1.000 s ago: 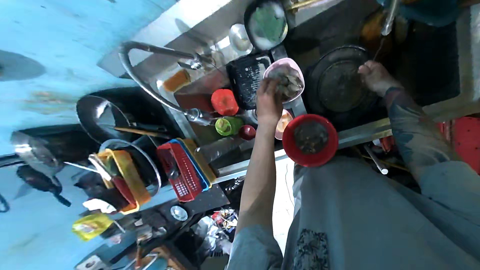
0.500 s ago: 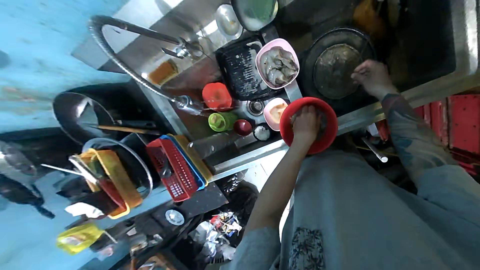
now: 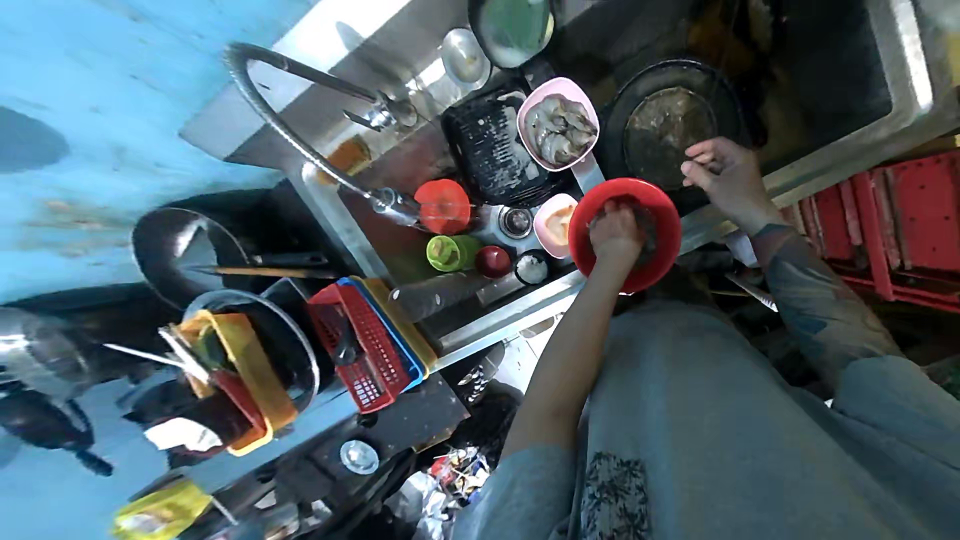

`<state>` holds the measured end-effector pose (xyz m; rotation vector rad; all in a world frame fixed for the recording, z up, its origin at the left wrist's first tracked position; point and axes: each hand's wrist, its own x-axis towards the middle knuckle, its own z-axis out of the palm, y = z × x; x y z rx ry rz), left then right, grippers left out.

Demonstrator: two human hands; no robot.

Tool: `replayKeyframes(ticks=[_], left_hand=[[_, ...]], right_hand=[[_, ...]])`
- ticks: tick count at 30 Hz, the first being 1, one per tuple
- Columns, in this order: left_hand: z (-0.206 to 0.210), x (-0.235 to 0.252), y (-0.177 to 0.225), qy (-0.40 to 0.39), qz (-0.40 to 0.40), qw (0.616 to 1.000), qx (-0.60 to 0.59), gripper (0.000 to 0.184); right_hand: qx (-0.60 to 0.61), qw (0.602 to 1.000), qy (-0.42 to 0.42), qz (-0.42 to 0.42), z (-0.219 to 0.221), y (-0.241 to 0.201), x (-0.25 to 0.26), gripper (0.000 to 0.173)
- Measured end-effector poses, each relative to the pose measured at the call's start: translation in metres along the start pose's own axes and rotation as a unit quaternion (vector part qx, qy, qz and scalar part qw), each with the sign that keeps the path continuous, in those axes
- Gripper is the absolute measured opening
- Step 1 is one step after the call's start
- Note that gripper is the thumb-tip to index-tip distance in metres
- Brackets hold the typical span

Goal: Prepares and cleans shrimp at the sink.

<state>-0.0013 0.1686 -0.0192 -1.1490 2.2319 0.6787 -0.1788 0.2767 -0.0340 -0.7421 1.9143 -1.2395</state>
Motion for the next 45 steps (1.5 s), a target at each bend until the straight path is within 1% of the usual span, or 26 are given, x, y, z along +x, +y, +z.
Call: replayKeyframes(ticks=[3, 6, 9, 12, 14, 16, 18, 19, 22, 24, 25, 27, 28, 29, 31, 32, 33, 36, 38, 40, 42, 45], left_hand=[[0.001, 0.002, 0.002, -0.008, 0.011, 0.999, 0.034, 0.059], [0.0, 0.001, -0.004, 0.01, 0.032, 0.999, 0.028, 0.051], [-0.015, -0.008, -0.024, 0.029, 0.078, 0.995, -0.06, 0.036], [-0.029, -0.009, -0.043, 0.023, 0.086, 0.983, -0.159, 0.036], [-0.035, -0.008, -0.052, 0.022, 0.077, 0.975, -0.209, 0.038], [-0.036, -0.007, -0.058, 0.02, 0.07, 0.967, -0.243, 0.04], [-0.036, -0.009, -0.061, 0.02, 0.057, 0.958, -0.282, 0.04], [-0.037, -0.011, -0.061, 0.019, 0.048, 0.953, -0.3, 0.04], [-0.041, -0.02, -0.061, -0.006, 0.029, 0.933, -0.359, 0.039], [-0.04, -0.023, -0.062, -0.04, 0.026, 0.909, -0.415, 0.038], [-0.04, -0.024, -0.063, -0.06, 0.024, 0.894, -0.443, 0.037], [-0.04, -0.026, -0.063, -0.092, 0.004, 0.868, -0.489, 0.037], [-0.04, -0.027, -0.063, -0.1, -0.008, 0.864, -0.494, 0.039], [-0.039, -0.028, -0.065, -0.099, -0.013, 0.871, -0.48, 0.043], [-0.034, -0.031, -0.069, -0.043, 0.002, 0.916, -0.399, 0.051], [-0.032, -0.037, -0.071, -0.002, 0.03, 0.934, -0.355, 0.047], [-0.032, -0.045, -0.072, 0.037, 0.071, 0.944, -0.32, 0.042], [-0.03, -0.061, -0.07, 0.092, 0.207, 0.938, -0.262, 0.038], [-0.025, -0.063, -0.067, 0.111, 0.25, 0.935, -0.227, 0.034], [-0.014, -0.055, -0.065, 0.124, 0.251, 0.937, -0.211, 0.03], [-0.007, -0.051, -0.062, 0.139, 0.245, 0.937, -0.207, 0.028], [0.0, -0.051, -0.063, 0.162, 0.235, 0.93, -0.233, 0.03]], right_hand=[[0.019, 1.0, 0.009, -0.007, 0.01, -0.004, -0.017, 0.033], [0.034, 0.999, 0.022, 0.002, 0.016, -0.011, -0.031, 0.031], [0.041, 0.999, 0.035, -0.003, 0.018, -0.014, -0.04, 0.03], [0.031, 0.998, 0.043, -0.018, 0.021, -0.019, -0.046, 0.03], [-0.019, 0.998, 0.031, -0.042, 0.024, -0.023, -0.049, 0.03], [-0.107, 0.988, 0.004, -0.107, 0.029, -0.022, -0.051, 0.028], [-0.209, 0.961, -0.025, -0.178, 0.036, -0.019, -0.053, 0.029], [-0.247, 0.948, -0.04, -0.2, 0.04, -0.019, -0.054, 0.032], [-0.322, 0.918, -0.093, -0.212, 0.054, -0.017, -0.054, 0.042], [-0.339, 0.907, -0.107, -0.226, 0.061, -0.015, -0.053, 0.046], [-0.343, 0.902, -0.107, -0.239, 0.063, -0.016, -0.053, 0.043], [-0.345, 0.895, -0.106, -0.262, 0.064, -0.017, -0.051, 0.031], [-0.346, 0.893, -0.114, -0.265, 0.063, -0.018, -0.051, 0.028], [-0.348, 0.891, -0.124, -0.263, 0.062, -0.02, -0.05, 0.027], [-0.349, 0.889, -0.135, -0.263, 0.06, -0.021, -0.047, 0.028], [-0.354, 0.887, -0.147, -0.258, 0.058, -0.022, -0.046, 0.029], [-0.357, 0.885, -0.161, -0.253, 0.056, -0.024, -0.043, 0.029], [-0.363, 0.874, -0.195, -0.258, 0.052, -0.029, -0.035, 0.028], [-0.371, 0.861, -0.214, -0.273, 0.05, -0.032, -0.032, 0.026], [-0.37, 0.854, -0.222, -0.29, 0.049, -0.035, -0.031, 0.023], [-0.355, 0.86, -0.222, -0.291, 0.048, -0.035, -0.029, 0.024], [-0.322, 0.882, -0.25, -0.235, 0.047, -0.035, -0.024, 0.03]])
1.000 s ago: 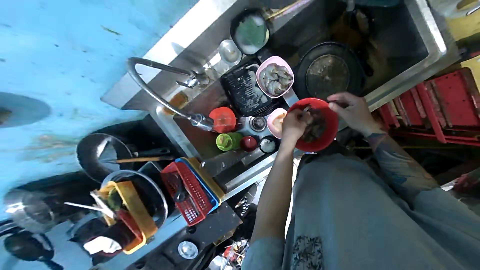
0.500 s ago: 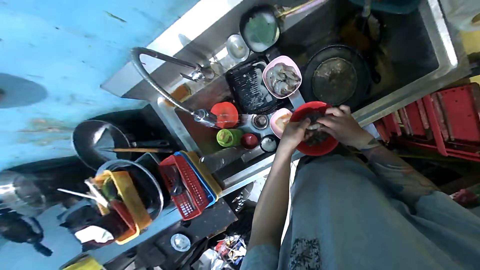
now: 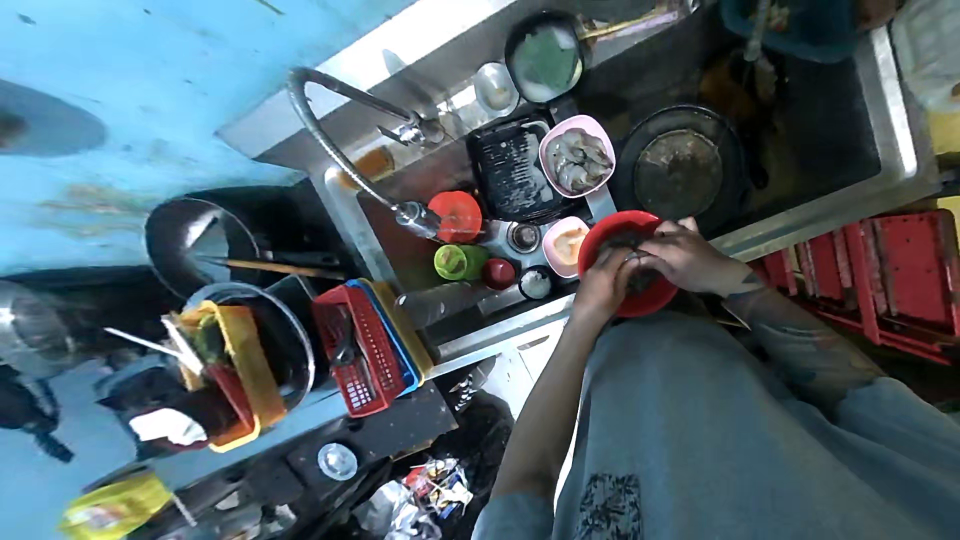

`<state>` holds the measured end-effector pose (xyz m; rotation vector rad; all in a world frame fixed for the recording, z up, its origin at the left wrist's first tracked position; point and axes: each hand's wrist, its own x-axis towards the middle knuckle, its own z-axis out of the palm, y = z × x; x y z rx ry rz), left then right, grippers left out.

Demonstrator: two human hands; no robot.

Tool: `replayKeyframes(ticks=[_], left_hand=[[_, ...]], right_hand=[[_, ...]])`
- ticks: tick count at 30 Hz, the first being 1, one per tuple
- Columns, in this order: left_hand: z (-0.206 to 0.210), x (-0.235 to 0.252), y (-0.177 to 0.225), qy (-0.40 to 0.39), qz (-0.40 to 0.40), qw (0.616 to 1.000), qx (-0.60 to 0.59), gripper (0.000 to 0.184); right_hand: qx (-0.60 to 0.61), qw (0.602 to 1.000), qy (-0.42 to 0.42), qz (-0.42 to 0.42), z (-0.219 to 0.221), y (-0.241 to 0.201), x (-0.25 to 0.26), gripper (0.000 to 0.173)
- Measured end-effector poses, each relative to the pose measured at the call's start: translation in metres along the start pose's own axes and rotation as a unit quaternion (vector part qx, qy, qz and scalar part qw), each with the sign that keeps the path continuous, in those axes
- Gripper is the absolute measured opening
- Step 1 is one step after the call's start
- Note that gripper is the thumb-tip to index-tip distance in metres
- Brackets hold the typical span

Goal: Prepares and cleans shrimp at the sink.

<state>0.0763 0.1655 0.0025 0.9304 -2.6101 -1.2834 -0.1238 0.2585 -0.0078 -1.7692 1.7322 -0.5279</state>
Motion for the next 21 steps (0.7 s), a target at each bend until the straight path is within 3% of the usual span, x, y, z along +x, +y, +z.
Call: replayKeyframes(ticks=[4, 9, 14, 21], left_hand=[[0.008, -0.005, -0.003, 0.048, -0.036, 0.997, -0.052, 0.028], [0.012, -0.008, -0.004, 0.059, -0.06, 0.995, -0.059, 0.022], [0.012, -0.01, -0.005, 0.063, -0.057, 0.995, -0.042, 0.021], [0.011, -0.022, 0.002, 0.089, -0.068, 0.986, -0.121, 0.017]], right_hand=[[0.064, 0.997, -0.029, 0.035, 0.001, -0.001, 0.002, 0.038], [0.068, 0.997, -0.002, 0.031, 0.011, 0.0, 0.007, 0.027], [0.057, 0.998, 0.003, 0.021, 0.014, 0.001, 0.017, 0.028], [0.15, 0.986, -0.035, 0.065, 0.008, -0.002, 0.019, 0.027]])
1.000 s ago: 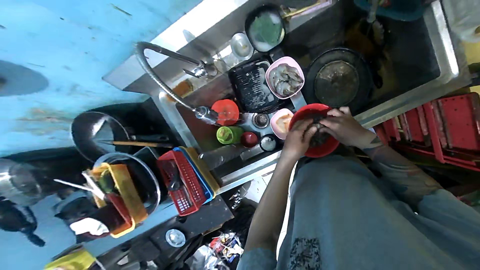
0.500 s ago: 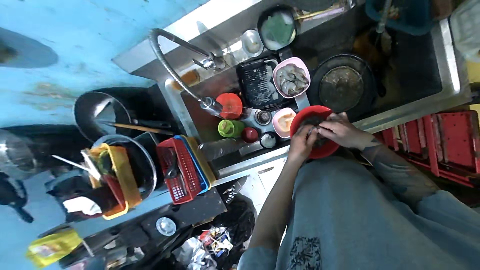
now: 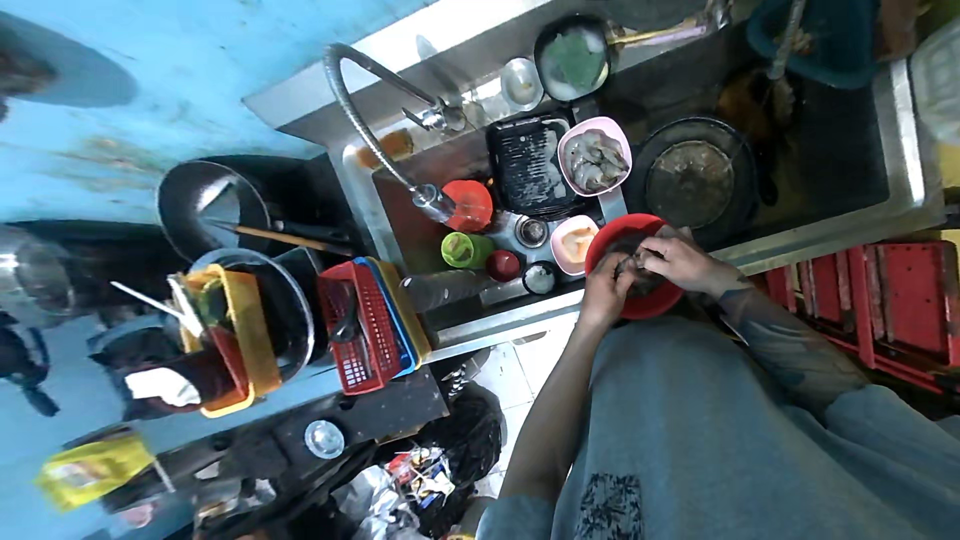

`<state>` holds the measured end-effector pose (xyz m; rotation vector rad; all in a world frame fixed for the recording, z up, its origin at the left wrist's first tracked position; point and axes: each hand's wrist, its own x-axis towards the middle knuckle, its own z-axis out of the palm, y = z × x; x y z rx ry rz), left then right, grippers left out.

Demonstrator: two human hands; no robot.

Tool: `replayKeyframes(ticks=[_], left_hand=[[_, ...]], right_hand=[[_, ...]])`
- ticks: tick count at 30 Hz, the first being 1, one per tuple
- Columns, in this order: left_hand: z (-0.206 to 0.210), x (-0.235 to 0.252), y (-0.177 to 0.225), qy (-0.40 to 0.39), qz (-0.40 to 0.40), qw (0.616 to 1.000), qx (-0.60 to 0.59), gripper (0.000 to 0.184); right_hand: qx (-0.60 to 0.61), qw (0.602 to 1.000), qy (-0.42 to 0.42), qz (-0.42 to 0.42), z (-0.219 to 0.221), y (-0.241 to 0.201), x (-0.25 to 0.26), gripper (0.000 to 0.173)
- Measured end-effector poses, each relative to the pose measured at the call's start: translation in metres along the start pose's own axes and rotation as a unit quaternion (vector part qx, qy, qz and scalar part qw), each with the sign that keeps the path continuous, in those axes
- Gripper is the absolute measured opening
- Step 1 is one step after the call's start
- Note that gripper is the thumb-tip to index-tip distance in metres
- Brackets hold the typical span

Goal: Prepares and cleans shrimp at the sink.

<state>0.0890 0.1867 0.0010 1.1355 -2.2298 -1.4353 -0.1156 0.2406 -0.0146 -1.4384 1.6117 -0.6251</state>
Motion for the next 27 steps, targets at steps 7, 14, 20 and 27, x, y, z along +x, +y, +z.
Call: replayKeyframes(ticks=[7, 14, 20, 27], left_hand=[[-0.007, 0.007, -0.005, -0.023, -0.038, 0.999, -0.015, 0.024], [-0.006, -0.001, 0.002, -0.029, -0.034, 0.999, 0.028, 0.023], [-0.01, -0.004, 0.001, -0.013, -0.059, 0.994, 0.092, 0.032], [-0.042, -0.003, 0.014, -0.006, -0.097, 0.984, 0.149, 0.034]], right_hand=[[0.025, 0.999, -0.043, -0.008, -0.006, -0.003, -0.001, 0.031], [0.049, 0.999, -0.009, -0.009, -0.004, -0.003, 0.001, 0.022], [-0.09, 0.996, -0.006, 0.006, -0.003, 0.008, 0.007, 0.021], [-0.27, 0.956, -0.043, -0.106, -0.005, 0.007, -0.003, 0.035]])
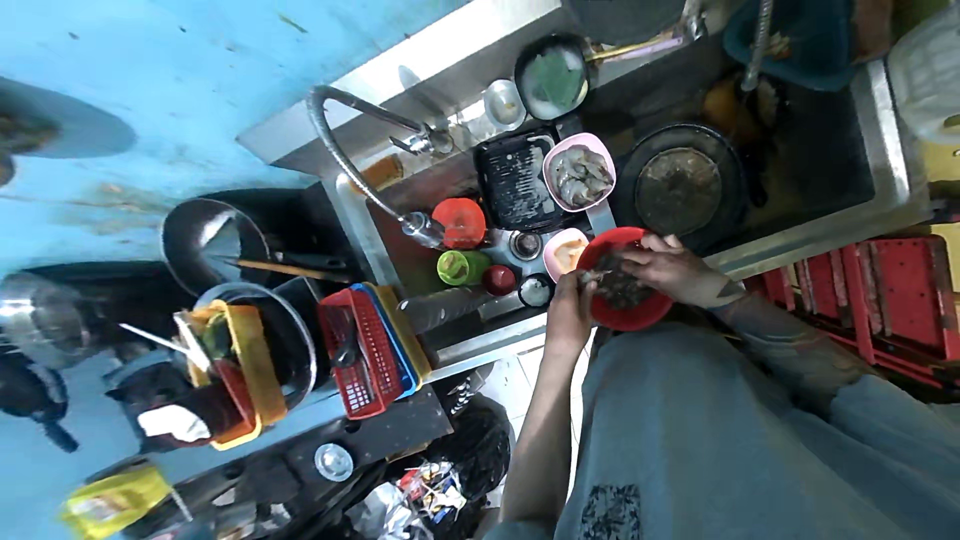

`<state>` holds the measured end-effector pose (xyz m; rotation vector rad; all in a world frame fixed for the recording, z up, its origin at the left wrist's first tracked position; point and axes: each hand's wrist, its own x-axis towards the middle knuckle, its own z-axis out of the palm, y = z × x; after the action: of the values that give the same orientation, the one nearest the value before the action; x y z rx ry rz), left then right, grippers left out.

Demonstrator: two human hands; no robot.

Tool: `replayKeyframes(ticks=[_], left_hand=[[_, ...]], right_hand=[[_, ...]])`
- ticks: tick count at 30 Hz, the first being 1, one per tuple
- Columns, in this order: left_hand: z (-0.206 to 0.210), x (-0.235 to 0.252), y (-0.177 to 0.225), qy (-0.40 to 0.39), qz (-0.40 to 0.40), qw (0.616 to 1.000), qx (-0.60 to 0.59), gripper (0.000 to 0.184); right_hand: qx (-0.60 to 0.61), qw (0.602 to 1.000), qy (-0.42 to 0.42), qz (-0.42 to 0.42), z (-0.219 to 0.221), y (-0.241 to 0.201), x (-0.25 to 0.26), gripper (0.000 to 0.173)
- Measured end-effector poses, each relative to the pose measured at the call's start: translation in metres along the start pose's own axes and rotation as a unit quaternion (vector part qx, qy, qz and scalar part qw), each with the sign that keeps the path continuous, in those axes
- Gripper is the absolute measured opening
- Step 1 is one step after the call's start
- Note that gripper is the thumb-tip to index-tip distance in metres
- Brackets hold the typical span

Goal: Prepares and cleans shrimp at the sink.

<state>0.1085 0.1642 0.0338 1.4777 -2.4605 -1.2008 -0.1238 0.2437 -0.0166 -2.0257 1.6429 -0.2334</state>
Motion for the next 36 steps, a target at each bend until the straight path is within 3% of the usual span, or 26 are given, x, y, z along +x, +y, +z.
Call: replayKeyframes(ticks=[3, 5, 9, 12, 14, 18, 24, 30, 36], left_hand=[[-0.005, 0.008, 0.013, -0.015, -0.015, 0.998, 0.06, 0.032], [-0.007, 0.012, 0.024, -0.02, -0.016, 0.997, 0.073, 0.032], [-0.013, 0.022, 0.051, -0.016, 0.028, 0.999, 0.039, 0.031], [-0.011, 0.047, 0.082, -0.037, 0.073, 0.996, -0.027, 0.029], [0.001, 0.076, 0.105, -0.051, 0.102, 0.991, -0.065, 0.029], [0.046, 0.149, 0.141, -0.082, 0.124, 0.984, -0.099, 0.028], [0.131, 0.249, 0.16, -0.1, 0.112, 0.964, -0.221, 0.028], [0.161, 0.277, 0.167, -0.098, 0.128, 0.951, -0.264, 0.031], [0.168, 0.283, 0.157, -0.071, 0.154, 0.936, -0.307, 0.029]], right_hand=[[0.124, 0.989, 0.075, -0.016, -0.003, 0.008, -0.004, 0.034], [0.268, 0.95, 0.157, 0.034, -0.013, 0.034, -0.004, 0.029], [0.471, 0.768, 0.358, 0.246, -0.028, 0.122, 0.008, 0.031], [0.569, 0.657, 0.381, 0.315, -0.031, 0.184, 0.023, 0.04], [0.631, 0.626, 0.351, 0.297, -0.035, 0.206, 0.029, 0.043], [0.598, 0.669, 0.307, 0.318, -0.057, 0.218, 0.034, 0.04], [0.471, 0.774, 0.292, 0.307, -0.07, 0.246, -0.002, 0.031], [0.46, 0.766, 0.299, 0.336, -0.064, 0.259, -0.042, 0.032], [0.444, 0.77, 0.332, 0.315, -0.063, 0.251, -0.042, 0.031]])
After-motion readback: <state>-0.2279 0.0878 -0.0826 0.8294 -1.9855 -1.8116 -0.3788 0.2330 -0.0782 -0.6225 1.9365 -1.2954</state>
